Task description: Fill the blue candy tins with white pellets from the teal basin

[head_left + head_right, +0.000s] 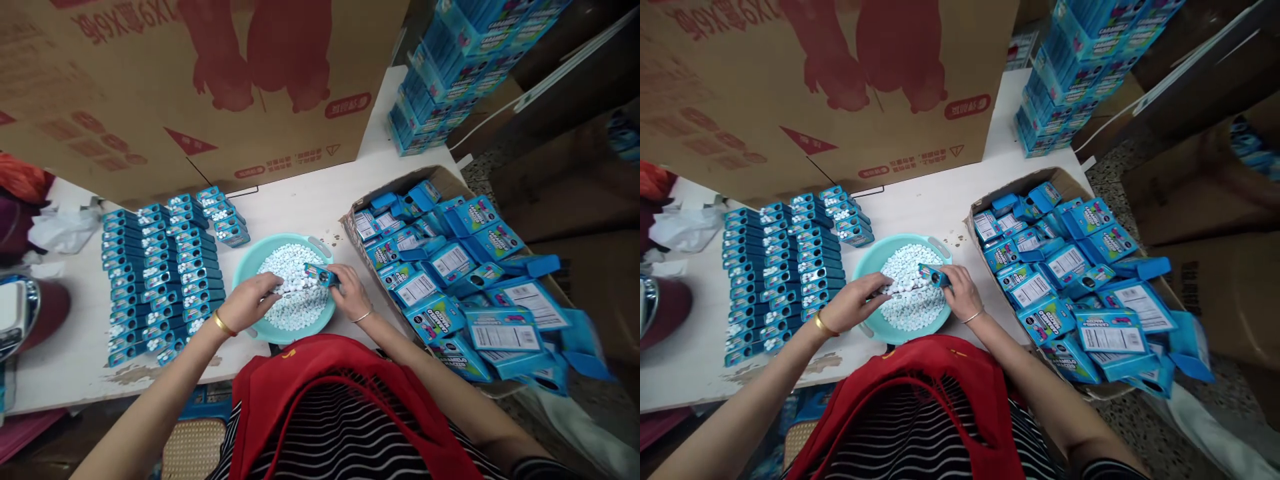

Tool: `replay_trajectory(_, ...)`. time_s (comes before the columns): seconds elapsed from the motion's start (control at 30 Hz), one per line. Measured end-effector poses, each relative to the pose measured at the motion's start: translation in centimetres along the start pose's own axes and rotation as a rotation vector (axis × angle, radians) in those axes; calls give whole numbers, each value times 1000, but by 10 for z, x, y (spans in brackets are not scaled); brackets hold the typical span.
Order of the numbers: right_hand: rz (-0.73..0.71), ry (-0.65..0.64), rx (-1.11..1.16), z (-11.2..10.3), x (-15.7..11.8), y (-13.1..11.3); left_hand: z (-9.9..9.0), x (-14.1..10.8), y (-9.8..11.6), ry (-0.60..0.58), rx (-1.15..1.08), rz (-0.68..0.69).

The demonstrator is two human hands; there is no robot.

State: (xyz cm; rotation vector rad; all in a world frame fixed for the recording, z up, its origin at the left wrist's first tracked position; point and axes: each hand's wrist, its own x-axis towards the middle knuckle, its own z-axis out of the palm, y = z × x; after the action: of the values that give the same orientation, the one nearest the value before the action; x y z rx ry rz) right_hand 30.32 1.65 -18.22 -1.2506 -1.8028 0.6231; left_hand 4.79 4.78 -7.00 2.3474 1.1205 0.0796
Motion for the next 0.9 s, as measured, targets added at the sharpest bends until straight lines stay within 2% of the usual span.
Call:
replay_trajectory(0.1, -34, -27, -7, 7, 1, -6, -21, 12, 32, -106, 280, -29)
replay_trajectory(0.2, -45, -45, -4, 13, 2, -11, -34, 24, 66, -194, 536, -75)
replay_trajectory(0.3, -51, -47, 11, 16, 5, -12, -46, 26, 92, -231, 661, -61)
replay_trajectory(0.37, -41, -46, 22, 15, 7, -11, -56, 21, 95, -208, 672, -24)
replay_trajectory(0.47, -18, -34, 49, 9, 8, -12, -67, 14, 80, -97, 616, 11)
replay_trajectory(0.53, -8, -29, 82, 6, 9, -16, -65, 15, 62, -26, 507, 28)
replay_trajectory(0.63, -13, -36, 136, 5, 9, -27, -40, 25, 35, 2, 307, 72)
replay_trajectory(0.73, -53, -79, 153, 1, 9, -33, -6, 38, 17, -51, 185, 136)
replay_trajectory(0.8, -43, -95, 91, -15, 7, -28, 8, 42, 11, -69, 146, 158)
replay_trajectory(0.9, 135, 23, -197, -67, -4, -9, 10, 36, 3, -18, 124, 121)
